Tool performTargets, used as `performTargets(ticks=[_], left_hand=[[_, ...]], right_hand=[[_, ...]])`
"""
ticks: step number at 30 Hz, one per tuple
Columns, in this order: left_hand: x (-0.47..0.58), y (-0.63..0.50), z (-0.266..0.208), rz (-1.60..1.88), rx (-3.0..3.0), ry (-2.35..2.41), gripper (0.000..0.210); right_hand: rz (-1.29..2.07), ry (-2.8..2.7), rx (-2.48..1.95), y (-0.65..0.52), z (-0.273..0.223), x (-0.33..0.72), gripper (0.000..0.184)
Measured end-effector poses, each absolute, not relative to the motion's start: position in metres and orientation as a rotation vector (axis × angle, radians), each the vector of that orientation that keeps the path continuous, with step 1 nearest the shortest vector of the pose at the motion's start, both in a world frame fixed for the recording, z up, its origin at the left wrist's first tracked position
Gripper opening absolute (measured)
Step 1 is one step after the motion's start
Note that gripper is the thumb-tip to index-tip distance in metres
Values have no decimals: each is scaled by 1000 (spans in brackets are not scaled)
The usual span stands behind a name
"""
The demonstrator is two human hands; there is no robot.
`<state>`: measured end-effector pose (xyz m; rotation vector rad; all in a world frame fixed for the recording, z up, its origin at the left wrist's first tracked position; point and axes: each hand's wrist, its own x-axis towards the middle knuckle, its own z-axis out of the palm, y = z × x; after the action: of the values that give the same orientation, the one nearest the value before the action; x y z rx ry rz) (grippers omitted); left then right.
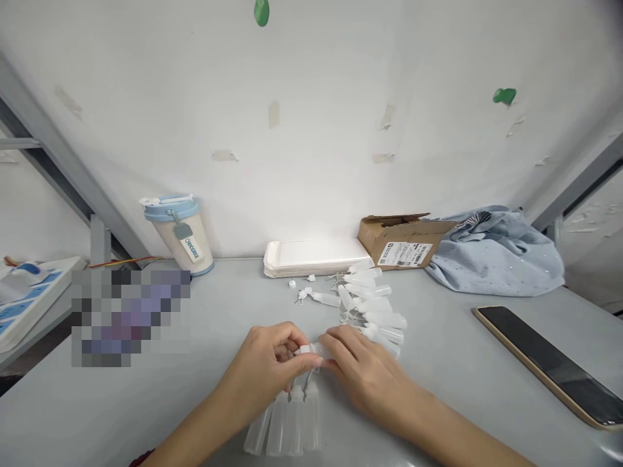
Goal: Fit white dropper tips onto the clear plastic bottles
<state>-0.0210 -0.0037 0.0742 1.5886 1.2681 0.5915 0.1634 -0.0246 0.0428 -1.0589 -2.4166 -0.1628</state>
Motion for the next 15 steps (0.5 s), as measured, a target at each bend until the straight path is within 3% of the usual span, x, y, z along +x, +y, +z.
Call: performTargets(ticks=[9,15], left_hand=[[-23,-5,78,598,1593,1346,20],[-35,7,84,749,1499,1275,26]], right_hand=[[-100,-2422,-970,-28,43,165,32],[18,-2370,-967,-27,46,165,28]])
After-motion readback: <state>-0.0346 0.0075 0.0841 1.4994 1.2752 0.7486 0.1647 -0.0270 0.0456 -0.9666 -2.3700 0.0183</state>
